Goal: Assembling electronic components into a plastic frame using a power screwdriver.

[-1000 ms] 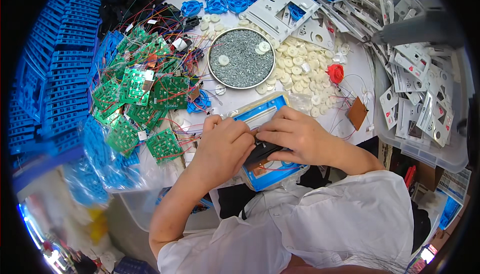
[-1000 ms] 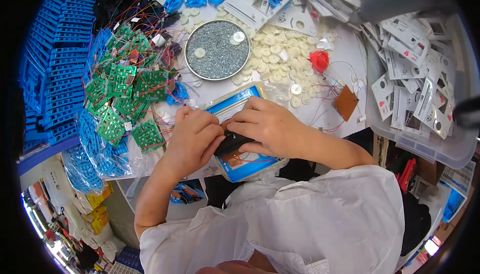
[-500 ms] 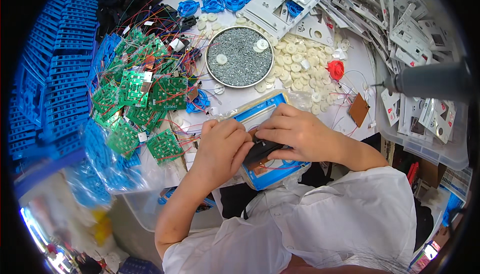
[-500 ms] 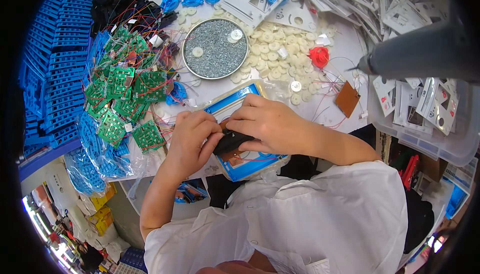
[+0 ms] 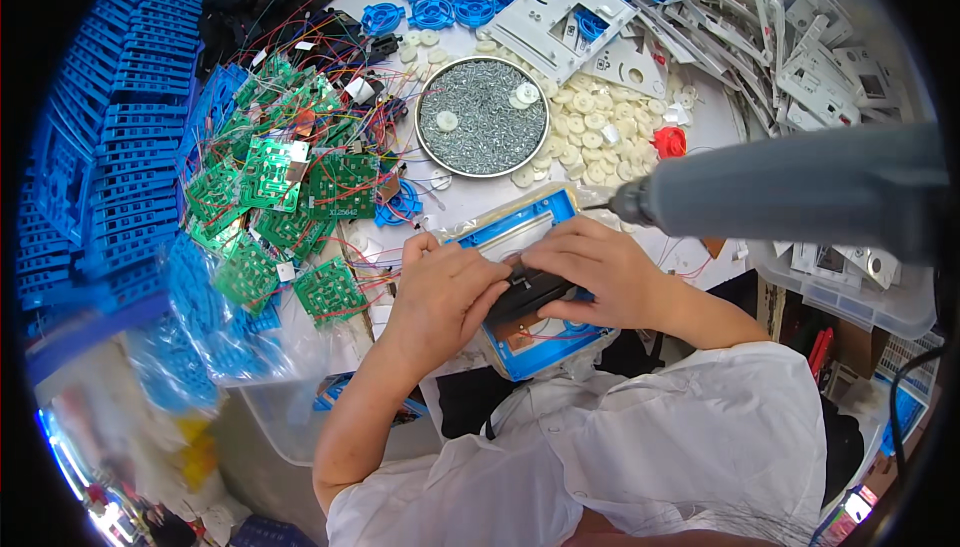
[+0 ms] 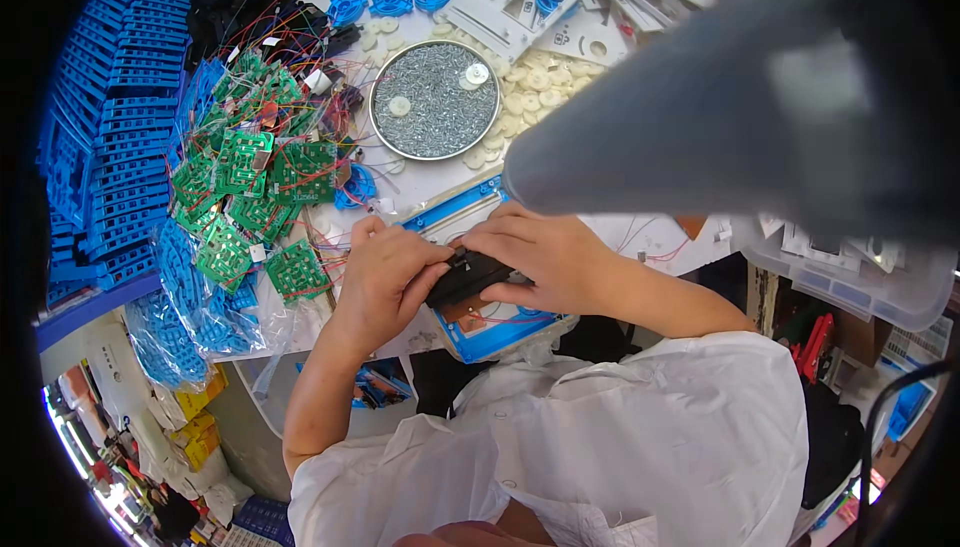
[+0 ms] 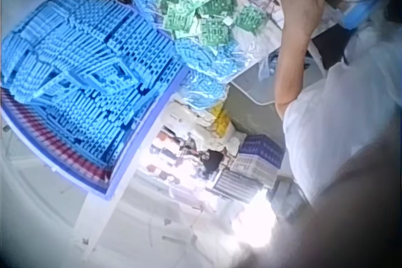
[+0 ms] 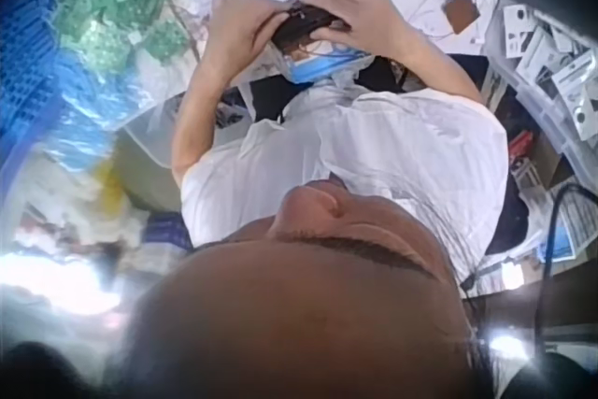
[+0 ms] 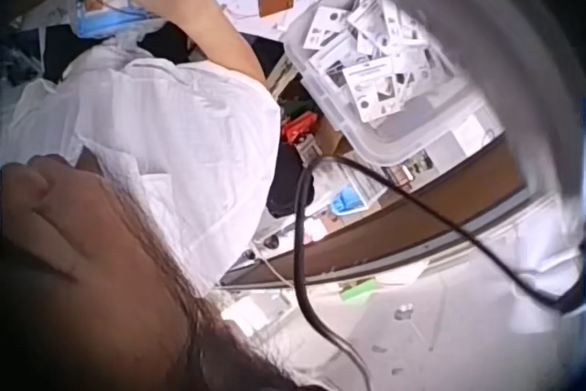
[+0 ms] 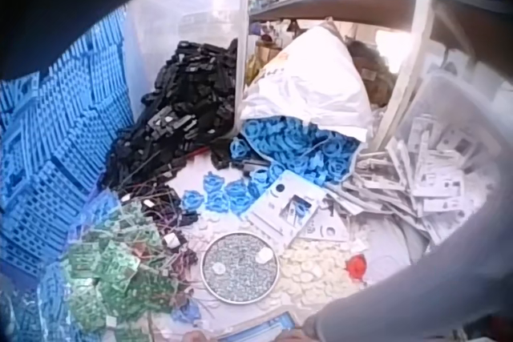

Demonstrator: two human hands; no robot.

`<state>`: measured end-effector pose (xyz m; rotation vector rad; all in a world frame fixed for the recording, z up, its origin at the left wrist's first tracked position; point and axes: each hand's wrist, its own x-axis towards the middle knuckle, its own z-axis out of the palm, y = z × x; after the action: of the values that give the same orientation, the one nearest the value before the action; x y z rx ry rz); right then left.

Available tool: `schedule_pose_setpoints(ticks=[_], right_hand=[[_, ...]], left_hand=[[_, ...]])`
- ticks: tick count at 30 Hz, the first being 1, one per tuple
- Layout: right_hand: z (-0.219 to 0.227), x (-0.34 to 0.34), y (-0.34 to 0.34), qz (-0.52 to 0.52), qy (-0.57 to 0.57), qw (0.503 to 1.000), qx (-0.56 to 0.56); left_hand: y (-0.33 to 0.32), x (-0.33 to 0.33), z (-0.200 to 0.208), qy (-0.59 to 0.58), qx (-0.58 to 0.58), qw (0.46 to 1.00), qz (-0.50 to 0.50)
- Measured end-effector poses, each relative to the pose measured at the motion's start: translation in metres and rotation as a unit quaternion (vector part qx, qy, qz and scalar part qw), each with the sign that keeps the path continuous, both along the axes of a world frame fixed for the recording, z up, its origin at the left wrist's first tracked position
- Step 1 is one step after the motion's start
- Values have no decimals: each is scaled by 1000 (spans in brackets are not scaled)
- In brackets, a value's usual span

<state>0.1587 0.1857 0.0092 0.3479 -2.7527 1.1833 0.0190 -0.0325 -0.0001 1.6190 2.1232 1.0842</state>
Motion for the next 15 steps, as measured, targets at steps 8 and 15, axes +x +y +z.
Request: schedule_pose_setpoints(ticks=[8, 15], right_hand=[[103, 14, 73, -179, 272, 944, -50], [144, -85, 59, -190, 166, 938, -239]], left_hand=[[1, -1, 0, -21, 11, 1000, 4], [1, -2, -3, 5, 33, 999, -4]])
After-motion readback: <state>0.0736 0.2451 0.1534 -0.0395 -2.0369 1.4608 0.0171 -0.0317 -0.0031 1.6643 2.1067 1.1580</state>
